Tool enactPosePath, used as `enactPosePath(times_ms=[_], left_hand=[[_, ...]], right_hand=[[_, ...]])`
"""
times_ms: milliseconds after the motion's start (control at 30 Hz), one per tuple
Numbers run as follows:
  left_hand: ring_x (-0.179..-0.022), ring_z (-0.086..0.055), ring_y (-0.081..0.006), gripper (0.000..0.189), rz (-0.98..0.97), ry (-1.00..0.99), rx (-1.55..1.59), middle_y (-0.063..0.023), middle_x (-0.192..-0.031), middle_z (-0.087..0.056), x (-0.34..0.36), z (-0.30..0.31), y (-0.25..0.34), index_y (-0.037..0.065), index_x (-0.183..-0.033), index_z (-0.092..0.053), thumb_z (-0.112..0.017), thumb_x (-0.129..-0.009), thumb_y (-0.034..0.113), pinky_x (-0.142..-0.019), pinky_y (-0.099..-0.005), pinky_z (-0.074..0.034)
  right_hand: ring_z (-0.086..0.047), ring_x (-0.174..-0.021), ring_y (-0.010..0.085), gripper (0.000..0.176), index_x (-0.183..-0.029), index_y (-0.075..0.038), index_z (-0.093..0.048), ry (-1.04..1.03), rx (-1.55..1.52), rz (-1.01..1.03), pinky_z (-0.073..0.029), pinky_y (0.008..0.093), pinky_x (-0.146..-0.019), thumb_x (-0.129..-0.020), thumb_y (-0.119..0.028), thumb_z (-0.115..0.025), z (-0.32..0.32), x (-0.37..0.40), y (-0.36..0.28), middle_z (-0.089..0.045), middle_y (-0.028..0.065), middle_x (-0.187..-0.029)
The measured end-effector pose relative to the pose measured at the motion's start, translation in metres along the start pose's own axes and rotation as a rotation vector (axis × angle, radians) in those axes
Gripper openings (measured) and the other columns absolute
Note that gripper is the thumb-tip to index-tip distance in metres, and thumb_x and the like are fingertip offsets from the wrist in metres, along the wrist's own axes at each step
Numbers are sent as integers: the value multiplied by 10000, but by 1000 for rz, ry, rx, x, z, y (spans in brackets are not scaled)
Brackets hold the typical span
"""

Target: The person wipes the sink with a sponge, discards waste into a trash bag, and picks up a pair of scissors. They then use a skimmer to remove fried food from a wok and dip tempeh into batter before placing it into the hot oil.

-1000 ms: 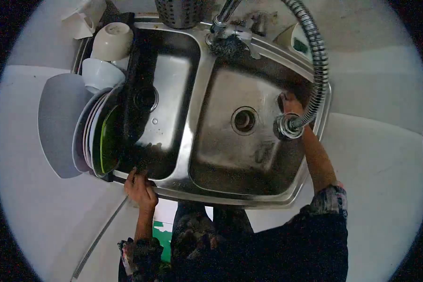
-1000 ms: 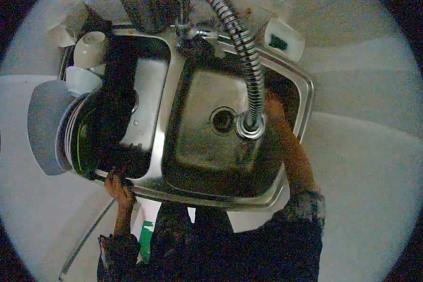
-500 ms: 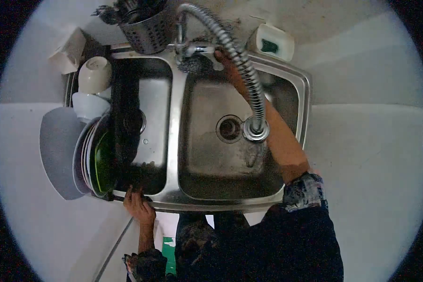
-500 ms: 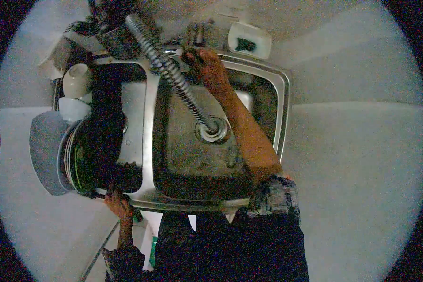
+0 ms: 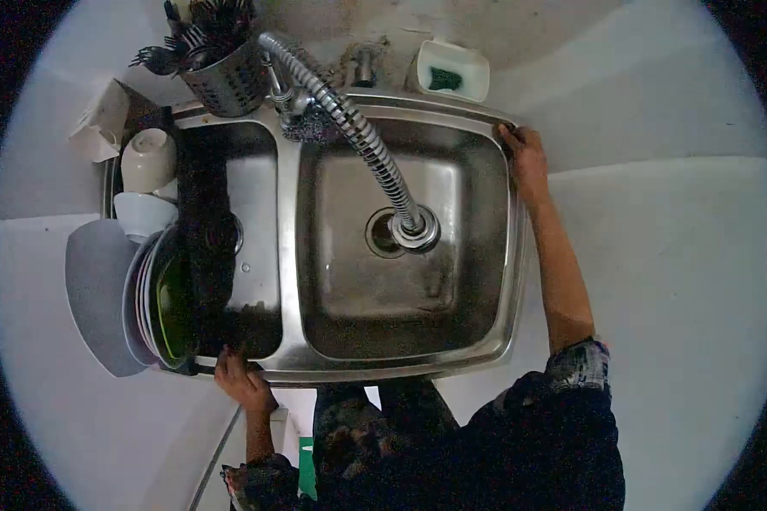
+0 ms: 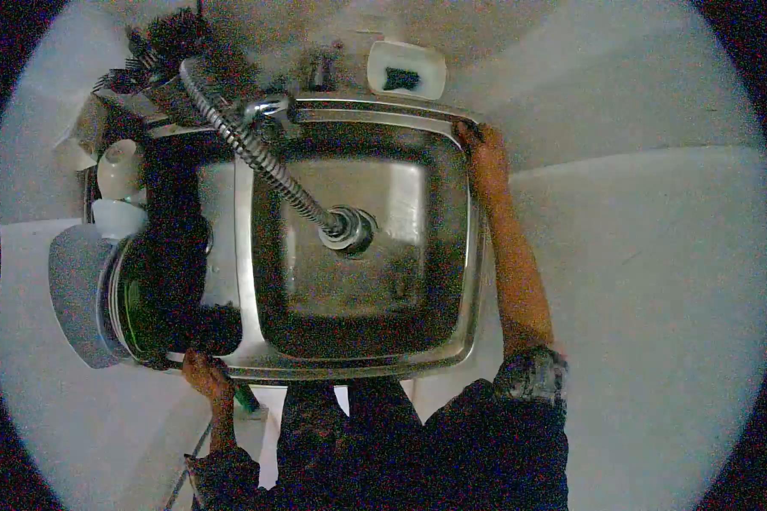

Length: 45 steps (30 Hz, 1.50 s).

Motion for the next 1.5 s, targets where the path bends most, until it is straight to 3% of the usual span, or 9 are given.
enactPosePath(times_ms=[200,400,467,533,833,900,1067,1233,1500], left_hand=[[-1075,-441,-336,454,-9,-36,93,-178,-1123,-542,-17,13,17,55,-1053,-594,-248,-907,311,-894,-440,-310],[-1057,-463,-308,510,-23,18,18,-161,-1142,-538,-3,-3,-4,65,-1030,-596,-196,-932,365,-872,-443,-324],[-1057,-463,-308,509,-44,55,19,-151,-1134,-545,-6,-3,1,66,-1019,-600,-204,-931,374,-868,-447,-327],[-1057,-463,-309,509,-73,80,20,-142,-1126,-552,-7,2,8,66,-1008,-604,-212,-930,382,-864,-451,-330],[-1034,-498,-312,494,-95,130,194,-122,-1076,-592,-8,0,12,66,-1019,-607,-291,-921,433,-839,-463,-356],[-1021,-512,-316,485,138,102,329,-114,-1066,-598,14,-28,-16,67,-1026,-609,-293,-920,420,-830,-458,-365],[-1016,-512,-310,507,-120,4,64,-124,-1077,-592,-4,-9,-7,65,-1053,-602,-254,-933,414,-843,-443,-364],[-1072,-487,-303,468,-75,3,71,-126,-1084,-592,-2,-11,-3,72,-1059,-602,-261,-940,368,-878,-448,-345],[-1115,-473,-295,406,-164,15,121,-98,-1139,-571,-6,-9,-1,80,-1074,-598,-286,-936,300,-911,-453,-329]], right_hand=[[-563,-761,280,192,-995,-152,-653,-270,51,318,-453,353,-691,-830,-149,-555,25,15,27,-604,133,-868],[-590,-805,200,106,-819,-66,-655,-357,-694,-678,-474,317,-723,-748,-58,-577,56,186,27,-622,77,-872],[-590,-854,219,125,-821,-67,-658,-202,-695,-462,-476,319,-751,-793,-79,-537,72,241,4,-621,92,-907],[-577,-844,245,162,-857,-58,-647,-224,-125,-48,-465,331,-766,-845,-100,-492,97,274,-23,-616,106,-900],[-555,-806,224,192,-1005,-71,-597,-233,127,-459,-461,326,-710,-818,-68,-557,58,378,-108,-554,96,-905],[-556,-828,243,215,-1027,-73,-586,106,-1021,-1165,-457,351,-746,-814,-83,-555,28,379,-148,-552,114,-890],[-547,-884,301,213,-997,-47,-596,-405,-270,-309,-449,364,-767,-793,-73,-540,-3,342,-240,-573,162,-916],[-542,-838,268,255,-954,-86,-644,36,-287,-407,-445,346,-724,-744,14,-539,21,285,-109,-567,109,-913],[-540,-832,313,191,-942,-65,-605,-193,68,-312,-455,388,-715,-755,-86,-572,50,344,-92,-567,136,-905]])
Point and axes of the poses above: each hand's wrist, its own x-axis away from the middle knuckle, its own z-axis out of the back of the hand, y = z × x, the point moved 4 cm from there along -x, towards the middle knuckle
